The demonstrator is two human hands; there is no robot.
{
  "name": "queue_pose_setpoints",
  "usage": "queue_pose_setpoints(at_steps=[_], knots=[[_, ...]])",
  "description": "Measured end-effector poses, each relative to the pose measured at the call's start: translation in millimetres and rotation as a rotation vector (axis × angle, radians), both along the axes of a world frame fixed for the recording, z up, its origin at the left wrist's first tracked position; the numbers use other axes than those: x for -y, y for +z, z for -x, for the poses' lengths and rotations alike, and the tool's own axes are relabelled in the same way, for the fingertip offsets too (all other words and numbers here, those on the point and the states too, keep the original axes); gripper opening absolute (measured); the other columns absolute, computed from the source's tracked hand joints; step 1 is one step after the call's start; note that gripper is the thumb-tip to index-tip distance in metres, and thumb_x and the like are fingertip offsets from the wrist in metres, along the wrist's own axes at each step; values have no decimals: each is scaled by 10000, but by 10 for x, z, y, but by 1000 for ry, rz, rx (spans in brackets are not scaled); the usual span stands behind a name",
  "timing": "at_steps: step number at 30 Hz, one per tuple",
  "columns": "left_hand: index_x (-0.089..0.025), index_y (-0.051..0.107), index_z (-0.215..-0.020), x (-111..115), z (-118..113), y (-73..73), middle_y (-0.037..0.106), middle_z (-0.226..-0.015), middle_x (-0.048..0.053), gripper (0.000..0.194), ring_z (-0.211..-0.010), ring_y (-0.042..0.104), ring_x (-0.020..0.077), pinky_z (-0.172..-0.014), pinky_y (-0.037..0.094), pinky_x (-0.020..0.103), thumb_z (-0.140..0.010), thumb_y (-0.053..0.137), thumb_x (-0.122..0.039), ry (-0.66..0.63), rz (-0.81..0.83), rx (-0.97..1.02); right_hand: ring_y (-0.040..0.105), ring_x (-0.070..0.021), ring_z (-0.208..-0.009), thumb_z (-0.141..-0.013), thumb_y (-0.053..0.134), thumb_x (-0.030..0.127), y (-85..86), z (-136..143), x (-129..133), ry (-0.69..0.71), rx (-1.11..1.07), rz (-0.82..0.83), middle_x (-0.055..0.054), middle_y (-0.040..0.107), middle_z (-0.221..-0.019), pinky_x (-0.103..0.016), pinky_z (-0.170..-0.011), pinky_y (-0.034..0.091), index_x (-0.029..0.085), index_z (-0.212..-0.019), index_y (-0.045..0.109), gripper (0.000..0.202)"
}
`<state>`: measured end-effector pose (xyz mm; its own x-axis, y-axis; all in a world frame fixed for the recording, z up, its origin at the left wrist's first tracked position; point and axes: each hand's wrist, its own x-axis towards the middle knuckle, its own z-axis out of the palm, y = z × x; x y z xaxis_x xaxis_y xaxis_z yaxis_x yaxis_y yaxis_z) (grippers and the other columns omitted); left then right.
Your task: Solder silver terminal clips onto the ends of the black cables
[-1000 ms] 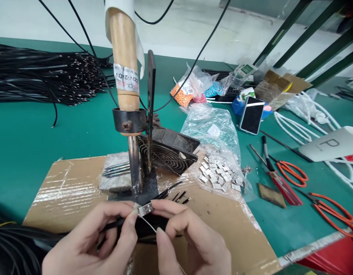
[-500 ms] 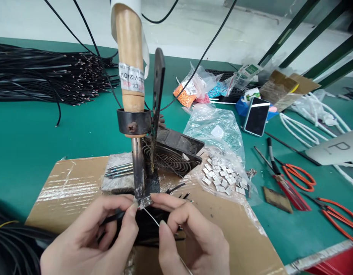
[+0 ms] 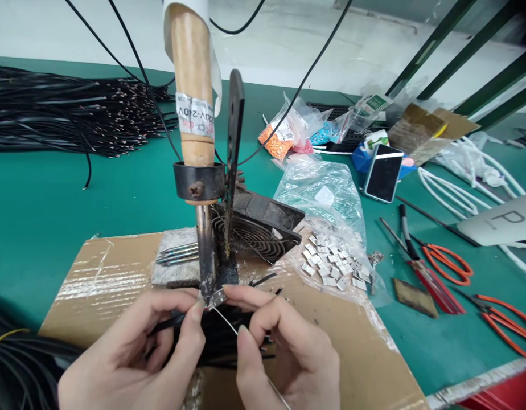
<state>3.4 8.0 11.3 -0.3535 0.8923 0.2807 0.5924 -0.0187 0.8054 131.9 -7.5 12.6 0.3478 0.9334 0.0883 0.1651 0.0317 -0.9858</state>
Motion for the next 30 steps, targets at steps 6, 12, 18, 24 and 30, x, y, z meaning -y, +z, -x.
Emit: queue_pose_setpoints(at_steps=[6, 12, 18, 24, 30], knots=[[-282, 739, -868, -14, 56, -50, 763, -714, -91, 28, -418, 618, 42, -445, 484, 59, -855, 740, -257, -30, -33, 6, 815, -221, -923, -806, 650, 83, 5, 18, -18, -28, 62, -61, 44, 876, -1083, -309, -847, 595, 302, -755, 659, 225], [-321, 733, -884, -49, 15, -8, 762, -734, -120, 24, -463, 652, 29, -491, 502, 35, -897, 732, -301, -31, -17, 33, 841, -215, -932, -793, 711, 37, -22, -159, -37, 149, 120, -109, 97, 871, -1157, -282, -825, 650, 334, -816, 693, 299], [-297, 742, -853, -15, -8, 49, 758, -727, -96, 24, -457, 644, 33, -478, 501, 41, -871, 743, -313, 20, -2, 82, 848, -215, -932, -863, 747, 92, -23, -218, -54, 180, 146, -121, 110, 863, -1198, -292, -803, 678, 353, -857, 695, 266], [-291, 756, -850, -15, 0, 29, 771, -740, -87, 29, -497, 674, 37, -517, 525, 36, -846, 776, -310, 21, -6, 112, 859, -226, -908, -863, 764, 92, -30, -216, -52, 174, 175, -151, 87, 871, -1176, -308, -785, 701, 341, -854, 691, 259], [-283, 751, -848, -25, 6, 25, 774, -740, -87, 49, -466, 658, 42, -466, 511, 55, -855, 787, -315, 11, -10, 83, 857, -226, -898, -855, 781, 106, -25, -204, -59, 171, 173, -149, 89, 871, -1169, -302, -762, 699, 347, -856, 699, 255]])
